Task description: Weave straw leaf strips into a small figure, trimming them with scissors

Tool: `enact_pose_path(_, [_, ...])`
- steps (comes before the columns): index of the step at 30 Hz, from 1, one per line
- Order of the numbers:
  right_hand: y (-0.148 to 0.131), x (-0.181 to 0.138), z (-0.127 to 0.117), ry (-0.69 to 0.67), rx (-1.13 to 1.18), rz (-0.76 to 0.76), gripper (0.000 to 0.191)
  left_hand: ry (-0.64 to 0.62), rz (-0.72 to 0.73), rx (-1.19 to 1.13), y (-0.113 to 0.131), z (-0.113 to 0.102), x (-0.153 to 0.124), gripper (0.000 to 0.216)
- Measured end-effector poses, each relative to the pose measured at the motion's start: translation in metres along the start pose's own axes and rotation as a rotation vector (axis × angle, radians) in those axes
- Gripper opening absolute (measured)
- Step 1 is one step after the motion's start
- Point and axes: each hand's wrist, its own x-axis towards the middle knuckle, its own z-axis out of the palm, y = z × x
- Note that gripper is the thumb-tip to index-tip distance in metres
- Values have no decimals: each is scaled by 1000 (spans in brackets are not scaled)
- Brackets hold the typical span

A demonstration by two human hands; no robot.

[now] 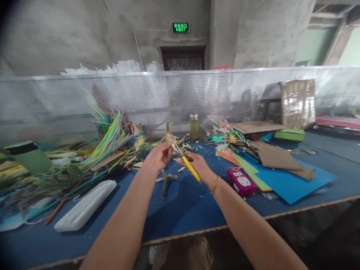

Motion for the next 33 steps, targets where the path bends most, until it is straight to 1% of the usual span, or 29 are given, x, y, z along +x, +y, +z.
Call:
enact_pose_path(3, [0,-1,0,-10,-18,2,50,12,-47,-49,3,1,-1,10])
enact_pose_path(7, [0,-1,1,-14,-44,10,50,27,-68,-93,5,1,-2,10])
enact_pose_path(13, [-1,0,-1,5,0,13,51,11,-108,-50,1,3,-2,9])
enact_pose_path(25, [-10,-4,2,31,14,62,49,6,-140,-48,-2,4,-3,7])
enact_pose_path(33, [-8,-4,1,24,13,40,44,7,-133,-37,-1,4,-3,8])
